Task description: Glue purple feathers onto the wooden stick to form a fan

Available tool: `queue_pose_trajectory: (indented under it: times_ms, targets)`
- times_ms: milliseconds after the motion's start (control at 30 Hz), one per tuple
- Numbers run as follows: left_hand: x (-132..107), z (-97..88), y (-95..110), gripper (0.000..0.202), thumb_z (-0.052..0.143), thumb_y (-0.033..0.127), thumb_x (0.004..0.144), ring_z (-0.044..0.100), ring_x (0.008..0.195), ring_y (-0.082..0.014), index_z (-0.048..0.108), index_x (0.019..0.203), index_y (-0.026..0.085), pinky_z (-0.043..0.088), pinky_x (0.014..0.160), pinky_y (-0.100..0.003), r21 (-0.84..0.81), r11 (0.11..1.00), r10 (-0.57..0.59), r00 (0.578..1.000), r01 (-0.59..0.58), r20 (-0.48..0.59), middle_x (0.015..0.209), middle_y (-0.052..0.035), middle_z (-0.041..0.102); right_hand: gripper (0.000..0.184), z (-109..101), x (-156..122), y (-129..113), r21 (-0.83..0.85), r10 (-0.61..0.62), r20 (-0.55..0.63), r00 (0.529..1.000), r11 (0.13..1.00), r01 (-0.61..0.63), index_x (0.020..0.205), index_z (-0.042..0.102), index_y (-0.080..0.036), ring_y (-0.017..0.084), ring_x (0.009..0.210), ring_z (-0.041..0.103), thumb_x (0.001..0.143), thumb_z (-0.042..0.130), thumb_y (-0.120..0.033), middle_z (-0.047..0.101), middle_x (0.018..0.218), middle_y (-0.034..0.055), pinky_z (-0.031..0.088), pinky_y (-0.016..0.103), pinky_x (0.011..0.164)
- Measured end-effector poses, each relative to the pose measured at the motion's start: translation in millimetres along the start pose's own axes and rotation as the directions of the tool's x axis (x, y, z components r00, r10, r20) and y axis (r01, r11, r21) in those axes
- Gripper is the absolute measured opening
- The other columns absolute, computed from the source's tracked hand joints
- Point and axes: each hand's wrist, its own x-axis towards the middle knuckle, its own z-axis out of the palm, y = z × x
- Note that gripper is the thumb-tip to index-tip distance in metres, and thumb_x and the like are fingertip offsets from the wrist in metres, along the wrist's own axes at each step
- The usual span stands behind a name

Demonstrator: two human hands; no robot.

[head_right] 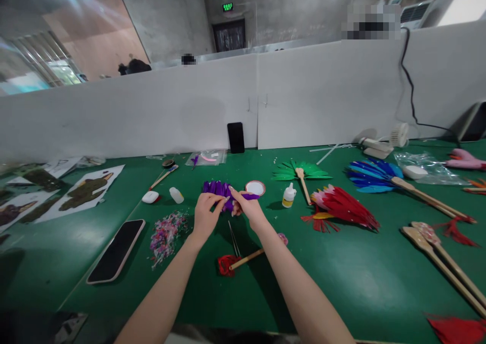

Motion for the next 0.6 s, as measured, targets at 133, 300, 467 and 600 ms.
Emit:
queue_pose_trajectory:
  times_ms: [133,300,467,600]
  targets:
    - [-1,-1.1,1,0.015,0.047,0.023,0.086,0.051,0.077,-0.0171,0.061,0.080,0.017,0.042,0.072,-0.030,0.090,0.993,0.077,0.996,-0.081,0.044,0.075,-0.0057,0.059,0.044,1,-1,-1,-0.002,-0.006,-0.015,1.000,1.000,0.006,0.048,0.045,-0.019,0.009,0.031,0.048,0.064,0.065,-0.054,0.045,0.032,-0.0050,0.034,0.019,0.035]
    - [-3,-0.1,4,0.015,0.045,0.019,0.086,0.054,0.072,-0.0166,0.059,0.082,0.015,0.042,0.068,-0.030,0.213,0.960,0.176,0.983,-0.181,0.046,0.071,-0.0053,0.061,0.045,1,-2,-3,-0.026,-0.002,-0.039,0.999,1.000,0.001,0.044,0.041,-0.019,0.009,0.030,0.048,0.065,0.066,-0.051,0.040,0.029,-0.0068,0.033,0.020,0.035]
    - [-6,1.8,7,0.013,0.044,0.017,0.087,0.057,0.065,-0.0144,0.057,0.085,0.014,0.043,0.063,-0.026,0.243,0.942,0.233,0.972,-0.230,0.016,0.069,-0.0049,0.063,0.047,0,-3,-4,-0.050,0.026,-0.051,0.998,0.998,-0.029,0.041,0.038,-0.020,0.009,0.030,0.047,0.067,0.065,-0.048,0.033,0.027,-0.0080,0.031,0.019,0.034]
    - [-8,2.1,10,0.014,0.041,0.019,0.088,0.057,0.058,-0.0129,0.054,0.083,0.016,0.042,0.059,-0.024,0.224,0.960,0.164,0.986,-0.168,0.037,0.062,-0.0030,0.062,0.045,-1,-3,-3,-0.066,0.031,-0.061,0.998,0.997,-0.035,0.041,0.038,-0.020,0.009,0.029,0.046,0.068,0.064,-0.046,0.031,0.026,-0.0083,0.028,0.019,0.032]
